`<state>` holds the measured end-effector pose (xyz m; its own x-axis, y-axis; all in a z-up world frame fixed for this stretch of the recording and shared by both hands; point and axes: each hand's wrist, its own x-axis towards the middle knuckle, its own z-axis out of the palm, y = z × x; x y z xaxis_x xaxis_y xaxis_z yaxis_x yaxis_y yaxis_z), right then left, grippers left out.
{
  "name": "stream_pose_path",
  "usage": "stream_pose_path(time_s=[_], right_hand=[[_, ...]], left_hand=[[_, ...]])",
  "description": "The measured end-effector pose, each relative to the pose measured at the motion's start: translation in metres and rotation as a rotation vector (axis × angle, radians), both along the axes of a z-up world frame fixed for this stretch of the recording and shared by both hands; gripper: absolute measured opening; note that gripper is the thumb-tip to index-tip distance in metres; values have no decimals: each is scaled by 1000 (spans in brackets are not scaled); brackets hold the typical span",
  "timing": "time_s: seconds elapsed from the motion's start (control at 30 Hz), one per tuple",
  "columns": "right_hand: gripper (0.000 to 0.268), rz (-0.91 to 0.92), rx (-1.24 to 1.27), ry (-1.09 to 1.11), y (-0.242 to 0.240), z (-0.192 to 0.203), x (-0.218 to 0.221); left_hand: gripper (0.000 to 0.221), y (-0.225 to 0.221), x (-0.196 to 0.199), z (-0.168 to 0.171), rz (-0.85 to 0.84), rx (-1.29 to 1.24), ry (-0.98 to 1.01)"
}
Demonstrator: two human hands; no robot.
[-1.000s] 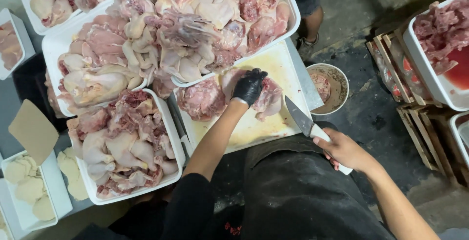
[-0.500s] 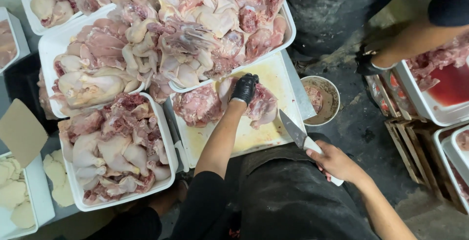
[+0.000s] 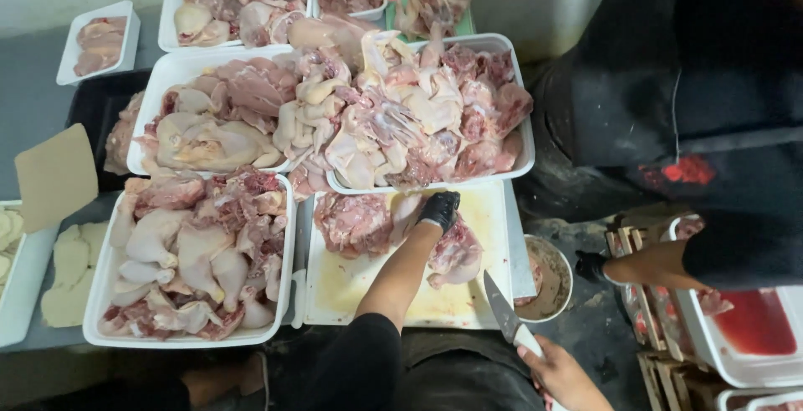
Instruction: Deboning and portioning raw chicken carcasses using a knife on a cutting board in a food processing environment.
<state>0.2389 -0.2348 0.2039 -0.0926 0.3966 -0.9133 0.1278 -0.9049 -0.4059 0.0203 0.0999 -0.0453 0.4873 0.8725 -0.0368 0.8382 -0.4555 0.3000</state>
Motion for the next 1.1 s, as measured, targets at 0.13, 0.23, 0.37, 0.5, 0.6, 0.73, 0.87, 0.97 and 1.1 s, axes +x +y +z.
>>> stream_pose_path(time_s=[0.13,0.23,0.37,0.5,0.6,0.73,0.87,0.97,1.1], right_hand=[[51,-44,-144,-17,-2,-18,5],[49,42,-169,-95,-5,-48,15],[53,134,-144,-84,-12,-78,27],[54,327,-185,-180,-11,-101,34],[57,405,-170,-210,-11,-96,33],[54,479,-197,-309,-11,-89,27],[61,590,-216,-408,-11,-83,26],[64,600,-220,-441,-4,-57,20],[41,520,-48,-546,0,-19,7]], left_hand=[[31,0,6,-4,105,-92,-8],[27,8,8,-30,49,-39,41],[18,7,15,-40,105,-174,162],[53,0,22,-31,269,-660,101],[36,-5,16,-36,234,-508,0],[25,4,20,-57,146,-419,168],[30,8,23,-66,190,-359,-14],[23,3,22,-65,106,-168,48],[39,9,18,-69,213,-378,-23]])
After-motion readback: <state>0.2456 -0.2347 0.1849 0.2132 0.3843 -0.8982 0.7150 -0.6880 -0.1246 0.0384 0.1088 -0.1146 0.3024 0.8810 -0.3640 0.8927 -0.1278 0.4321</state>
